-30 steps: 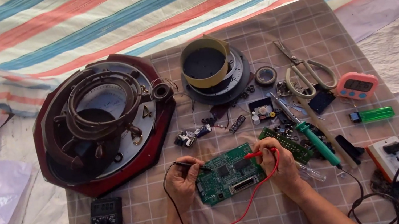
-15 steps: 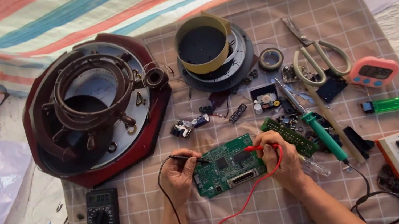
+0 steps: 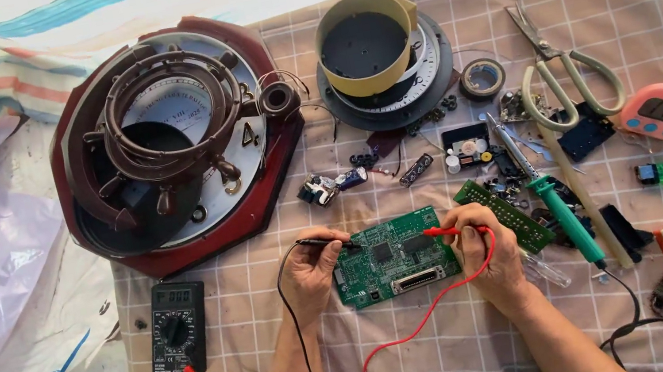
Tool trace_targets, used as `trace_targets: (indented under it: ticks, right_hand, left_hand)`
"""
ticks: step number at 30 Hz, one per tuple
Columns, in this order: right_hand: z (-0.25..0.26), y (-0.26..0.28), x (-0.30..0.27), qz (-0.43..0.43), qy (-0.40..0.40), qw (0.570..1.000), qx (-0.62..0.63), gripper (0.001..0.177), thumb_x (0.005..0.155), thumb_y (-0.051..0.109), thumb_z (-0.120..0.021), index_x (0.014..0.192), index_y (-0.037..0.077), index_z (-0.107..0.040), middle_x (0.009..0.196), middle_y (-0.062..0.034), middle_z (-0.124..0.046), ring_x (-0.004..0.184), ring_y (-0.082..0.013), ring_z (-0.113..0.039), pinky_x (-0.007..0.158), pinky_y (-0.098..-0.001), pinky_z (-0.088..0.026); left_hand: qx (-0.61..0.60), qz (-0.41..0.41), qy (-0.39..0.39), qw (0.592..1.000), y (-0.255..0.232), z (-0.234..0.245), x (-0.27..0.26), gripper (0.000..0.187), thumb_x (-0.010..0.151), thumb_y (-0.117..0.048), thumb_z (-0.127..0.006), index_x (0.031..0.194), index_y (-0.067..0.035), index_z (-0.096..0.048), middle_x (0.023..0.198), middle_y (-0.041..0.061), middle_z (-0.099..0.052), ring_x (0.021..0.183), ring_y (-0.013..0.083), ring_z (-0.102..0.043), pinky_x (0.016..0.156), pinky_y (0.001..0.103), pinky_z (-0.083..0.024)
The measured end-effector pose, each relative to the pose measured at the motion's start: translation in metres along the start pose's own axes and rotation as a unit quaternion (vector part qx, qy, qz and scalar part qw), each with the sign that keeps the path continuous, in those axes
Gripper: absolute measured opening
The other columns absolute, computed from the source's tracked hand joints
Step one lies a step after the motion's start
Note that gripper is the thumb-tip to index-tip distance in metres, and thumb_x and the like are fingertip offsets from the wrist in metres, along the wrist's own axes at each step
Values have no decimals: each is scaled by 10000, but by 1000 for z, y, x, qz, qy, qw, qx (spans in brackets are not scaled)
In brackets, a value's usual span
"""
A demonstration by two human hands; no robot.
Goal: The person uses a screwdriver to manipulate a small black electronic component, then switches to using a multimeter to test a green circuit board. The person places probes on various points of the circuit board while the multimeter display is visible.
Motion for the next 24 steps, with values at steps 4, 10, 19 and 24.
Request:
trace_targets:
  ticks: [4, 10, 19, 24]
  right_hand:
    - [0, 0, -3, -32, 8, 999, 2, 149, 887, 99, -324, 786, 65, -428, 811, -116, -545, 581, -148, -525, 532, -215, -408]
    - [4, 2, -7, -39, -36, 997, 54, 142, 883, 95, -334, 782, 50, -422, 759, -151, -535, 600, -173, -500, 555, -230, -444]
    - [6, -1, -2, -55, -55, 996, -39, 139, 884, 70, -313, 782, 35, -400, 743, -135, -521, 510, -159, -479, 465, -202, -416]
    - [5, -2, -4, -58, -48, 997, -35, 139, 894, 91, -320, 798, 35, -404, 749, -136, -517, 509, -165, -485, 479, -212, -428]
  left_hand:
    - [42, -7, -7, 999, -5, -1, -1, 90, 817, -129, -575, 868, -55, -576, 823, 71, -631, 774, 150, -603, 722, 229, -479]
    - [38, -25, 17, 999, -15, -1, 0, 85, 827, -113, -561, 867, -42, -583, 834, 77, -624, 791, 167, -609, 714, 238, -494]
    - [22, -7, 49, 999, -13, 1, 4, 78, 807, -106, -586, 852, -42, -578, 834, 84, -643, 813, 177, -627, 737, 250, -519]
    - [35, -28, 62, 997, -11, 5, 5, 77, 793, -121, -605, 807, -57, -564, 836, 114, -623, 827, 201, -610, 736, 253, -491]
Point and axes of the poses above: each hand's wrist, its own x-axis towards the middle knuckle, its own z-axis out of the back of the hand, y = z × x, the point moved 1 cm from there along x, towards the middle knuckle
